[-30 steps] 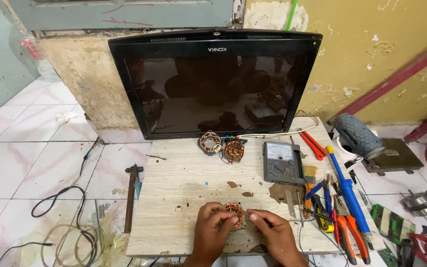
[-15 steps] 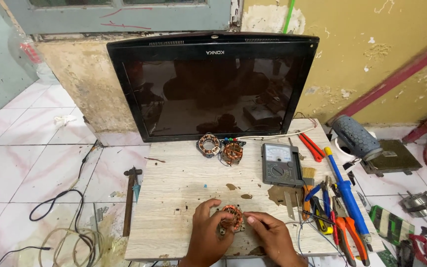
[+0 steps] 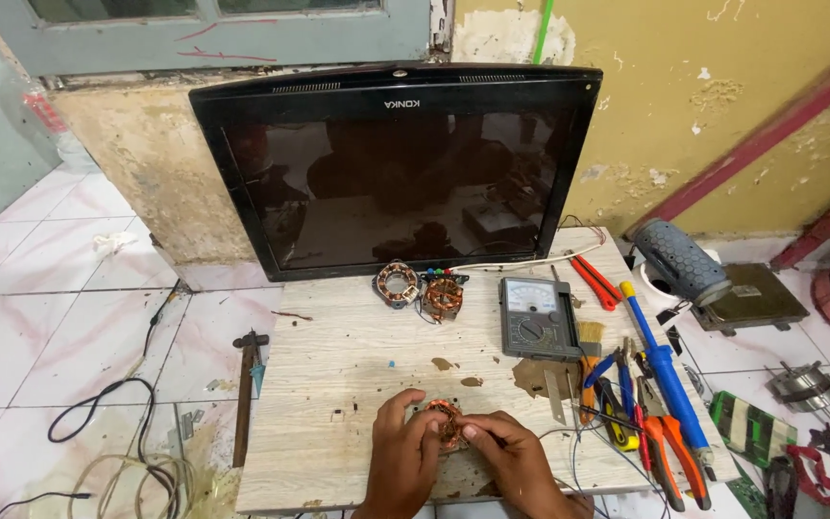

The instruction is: The person sits on the floor at a low table and works on electric motor stators with copper windings. They pick up a stator, turn it over, and use pliers to pull and trim wire ends from the windings, handling the stators one at a time.

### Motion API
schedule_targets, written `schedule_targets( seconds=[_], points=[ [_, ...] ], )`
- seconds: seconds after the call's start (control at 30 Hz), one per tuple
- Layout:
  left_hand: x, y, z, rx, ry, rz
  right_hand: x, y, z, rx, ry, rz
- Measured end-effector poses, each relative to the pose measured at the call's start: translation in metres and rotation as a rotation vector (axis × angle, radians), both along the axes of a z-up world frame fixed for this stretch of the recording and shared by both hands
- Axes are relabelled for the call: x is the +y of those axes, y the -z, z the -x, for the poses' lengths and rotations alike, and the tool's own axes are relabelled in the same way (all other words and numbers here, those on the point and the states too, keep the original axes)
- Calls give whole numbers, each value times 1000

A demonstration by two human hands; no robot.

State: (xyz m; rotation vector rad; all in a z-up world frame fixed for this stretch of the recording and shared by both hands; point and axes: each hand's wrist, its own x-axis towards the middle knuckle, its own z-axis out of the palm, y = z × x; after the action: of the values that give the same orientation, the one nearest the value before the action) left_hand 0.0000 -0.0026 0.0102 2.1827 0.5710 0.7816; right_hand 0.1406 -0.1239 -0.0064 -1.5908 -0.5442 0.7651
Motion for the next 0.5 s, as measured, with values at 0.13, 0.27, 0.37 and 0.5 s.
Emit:
schedule_targets(
  seconds=[0.13,0.27,0.37,0.5],
  points=[
    [10,6,-7,54,-2,101,3,-1,1,-1,12,-23],
    [20,3,-9,61,-12,62,6,1,2,-28,4,-26],
    [19,-7,-10,95,-12,76,9,10,0,-37,2,-45],
    [14,-5,-9,23,40,130,10,2,1,53,55,25]
  ],
)
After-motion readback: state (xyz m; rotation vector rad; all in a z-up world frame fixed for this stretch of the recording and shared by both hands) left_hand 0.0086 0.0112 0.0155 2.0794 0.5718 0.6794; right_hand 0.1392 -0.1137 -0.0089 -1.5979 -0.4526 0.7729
